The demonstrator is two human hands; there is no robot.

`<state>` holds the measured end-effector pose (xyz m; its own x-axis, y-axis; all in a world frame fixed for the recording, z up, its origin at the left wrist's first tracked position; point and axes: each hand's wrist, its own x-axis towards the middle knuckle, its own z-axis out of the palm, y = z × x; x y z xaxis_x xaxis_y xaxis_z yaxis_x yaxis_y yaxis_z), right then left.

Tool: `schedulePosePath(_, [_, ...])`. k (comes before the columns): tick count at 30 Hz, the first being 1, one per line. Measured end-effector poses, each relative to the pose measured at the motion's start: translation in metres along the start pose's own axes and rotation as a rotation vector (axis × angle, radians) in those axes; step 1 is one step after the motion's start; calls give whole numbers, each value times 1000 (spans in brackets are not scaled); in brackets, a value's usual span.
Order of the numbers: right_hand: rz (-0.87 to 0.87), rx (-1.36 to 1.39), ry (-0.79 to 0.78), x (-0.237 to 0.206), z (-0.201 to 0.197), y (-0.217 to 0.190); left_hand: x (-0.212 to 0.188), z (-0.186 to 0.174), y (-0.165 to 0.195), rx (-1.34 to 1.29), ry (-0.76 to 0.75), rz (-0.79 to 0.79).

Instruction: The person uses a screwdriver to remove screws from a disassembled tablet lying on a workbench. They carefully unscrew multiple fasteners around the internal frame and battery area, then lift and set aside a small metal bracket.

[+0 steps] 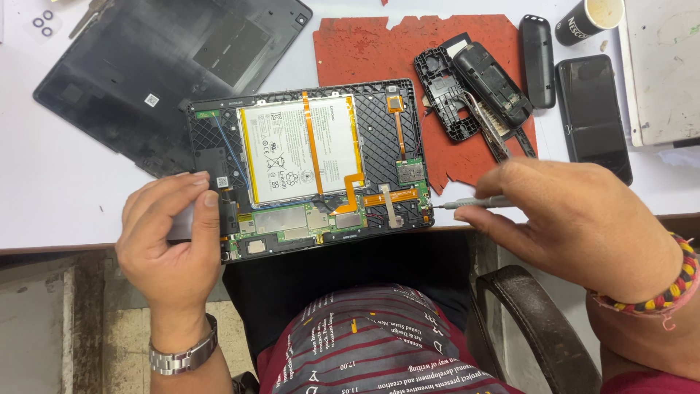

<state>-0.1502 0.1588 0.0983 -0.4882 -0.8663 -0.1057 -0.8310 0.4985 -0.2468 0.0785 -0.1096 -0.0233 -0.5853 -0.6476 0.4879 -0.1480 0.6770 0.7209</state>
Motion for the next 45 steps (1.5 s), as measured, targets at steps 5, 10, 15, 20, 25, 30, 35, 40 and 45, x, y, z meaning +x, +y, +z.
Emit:
schedulePosePath(5, [-199, 169, 66, 1, -1, 1, -5, 0, -6, 48, -24, 13])
schedulePosePath(10, [-120, 140, 44, -1, 5, 2, -5, -1, -6, 37, -27, 14])
schedulePosePath(15, [-146, 300, 42, -7, 5, 8, -5, -1, -4, 32, -33, 16])
schedulePosePath(20, [-179, 386, 178, -13, 21, 17, -3, -5, -2, 8, -48, 21])
schedulePosePath(25, [-146, 631, 329, -21, 42, 24, -2, -5, -1, 28, -60, 28])
schedulePosePath(30, [-73, 359, 121, -20, 51, 24, -4, -5, -4, 56, -65, 37])
schedulePosePath(35, [-46, 248, -37, -9, 65, 10, -8, -5, -10, 66, -82, 45])
schedulePosePath(40, [-44, 239, -7, -5, 68, 9, -9, -5, -12, 70, -77, 50])
schedulePosePath(45, [-17, 211, 20, 1, 71, 7, -8, -4, -11, 82, -72, 48])
